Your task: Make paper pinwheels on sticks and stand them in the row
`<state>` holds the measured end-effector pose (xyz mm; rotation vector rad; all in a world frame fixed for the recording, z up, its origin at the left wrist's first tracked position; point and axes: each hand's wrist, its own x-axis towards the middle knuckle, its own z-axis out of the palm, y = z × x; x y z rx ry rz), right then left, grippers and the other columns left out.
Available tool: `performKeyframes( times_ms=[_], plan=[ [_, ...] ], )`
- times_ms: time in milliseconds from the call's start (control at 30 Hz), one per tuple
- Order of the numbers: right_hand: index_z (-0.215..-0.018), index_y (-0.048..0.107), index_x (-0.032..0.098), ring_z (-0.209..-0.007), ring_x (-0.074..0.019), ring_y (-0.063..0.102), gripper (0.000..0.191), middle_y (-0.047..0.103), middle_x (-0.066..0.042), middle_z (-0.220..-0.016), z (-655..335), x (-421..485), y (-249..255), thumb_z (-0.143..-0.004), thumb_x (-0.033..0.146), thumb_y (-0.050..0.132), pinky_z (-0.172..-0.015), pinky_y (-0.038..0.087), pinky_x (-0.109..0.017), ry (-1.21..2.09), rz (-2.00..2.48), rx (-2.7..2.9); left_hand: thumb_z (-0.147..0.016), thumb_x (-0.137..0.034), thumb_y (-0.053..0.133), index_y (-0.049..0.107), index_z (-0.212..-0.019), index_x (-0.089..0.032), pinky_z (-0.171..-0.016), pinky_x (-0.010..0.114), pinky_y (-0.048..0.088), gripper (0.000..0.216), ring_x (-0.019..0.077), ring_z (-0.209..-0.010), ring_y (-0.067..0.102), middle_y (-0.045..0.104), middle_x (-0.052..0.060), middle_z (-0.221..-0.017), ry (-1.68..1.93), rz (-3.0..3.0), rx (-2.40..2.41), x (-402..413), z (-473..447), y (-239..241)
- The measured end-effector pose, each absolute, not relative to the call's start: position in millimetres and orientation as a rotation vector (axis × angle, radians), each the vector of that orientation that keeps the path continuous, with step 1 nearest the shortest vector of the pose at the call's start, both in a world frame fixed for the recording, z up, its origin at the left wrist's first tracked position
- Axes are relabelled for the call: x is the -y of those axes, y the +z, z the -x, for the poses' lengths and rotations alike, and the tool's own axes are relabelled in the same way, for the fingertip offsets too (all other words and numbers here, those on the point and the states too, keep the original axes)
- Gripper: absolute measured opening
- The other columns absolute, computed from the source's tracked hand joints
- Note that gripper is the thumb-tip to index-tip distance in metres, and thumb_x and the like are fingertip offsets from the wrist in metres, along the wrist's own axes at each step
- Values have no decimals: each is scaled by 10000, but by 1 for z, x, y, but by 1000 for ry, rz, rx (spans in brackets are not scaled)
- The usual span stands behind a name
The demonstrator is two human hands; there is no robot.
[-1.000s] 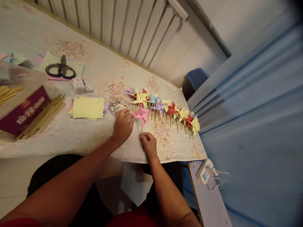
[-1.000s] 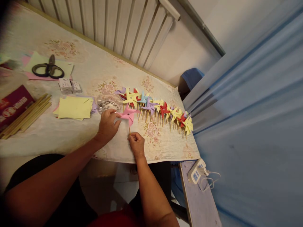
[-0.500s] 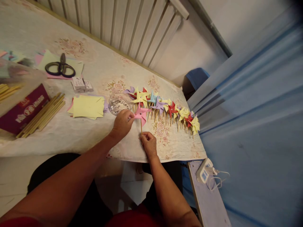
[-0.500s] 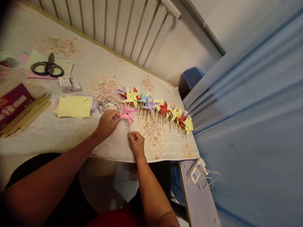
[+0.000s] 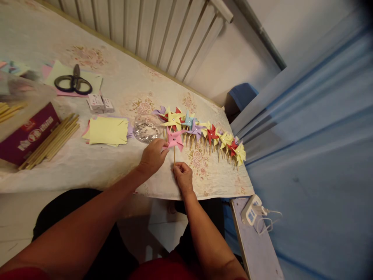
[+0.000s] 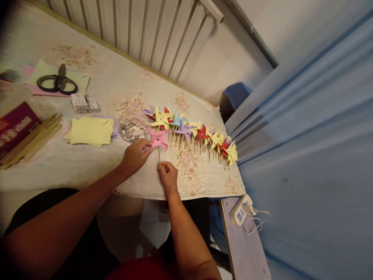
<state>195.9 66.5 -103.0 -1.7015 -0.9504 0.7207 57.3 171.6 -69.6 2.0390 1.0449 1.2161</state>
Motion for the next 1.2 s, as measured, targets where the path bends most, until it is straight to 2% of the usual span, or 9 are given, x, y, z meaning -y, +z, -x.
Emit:
performKeyframes(
  times_ms=[367,567,767,1000,1200],
  plan=[
    [-776,668,195,-501,-107,467,156,632,33,-617,-195,-67,-104,-728,337,625,-497,389,-226,720,1680,930,-780,-133,584,611,-903,-191,-889,393,519,139,248,-955,643,700,95,-993,1173,-2017,-1105,-172,-56,-73],
    [-781,672,200,-553,-119,518,153,653,25,-653,-195,-66,-104,-729,337,629,-529,424,-227,712,1671,936,-790,-153,575,638,-920,-197,-899,410,515,152,266,-972,666,731,100,-1002,1123,-2042,-1121,-169,-59,-76],
    [-775,665,202,-568,-127,539,158,651,22,-650,-195,-66,-104,-728,344,615,-541,436,-235,714,1685,928,-826,-184,528,664,-956,-209,-899,373,517,190,251,-972,691,753,91,-1028,1081,-2034,-1088,-164,-62,-76],
    [-770,661,201,-532,-115,505,151,634,31,-631,-194,-66,-102,-729,340,620,-524,417,-231,722,1680,925,-878,-272,488,629,-937,-202,-827,353,517,168,248,-901,711,752,93,-945,1112,-1824,-1091,-161,-60,-69],
    [-786,670,198,-536,-116,498,169,651,24,-648,-196,-66,-106,-725,348,620,-517,410,-228,728,1684,933,-826,-327,557,564,-803,-207,-675,291,531,122,195,-689,713,680,2,-687,982,-1365,-1056,-169,-62,-65]
  ],
)
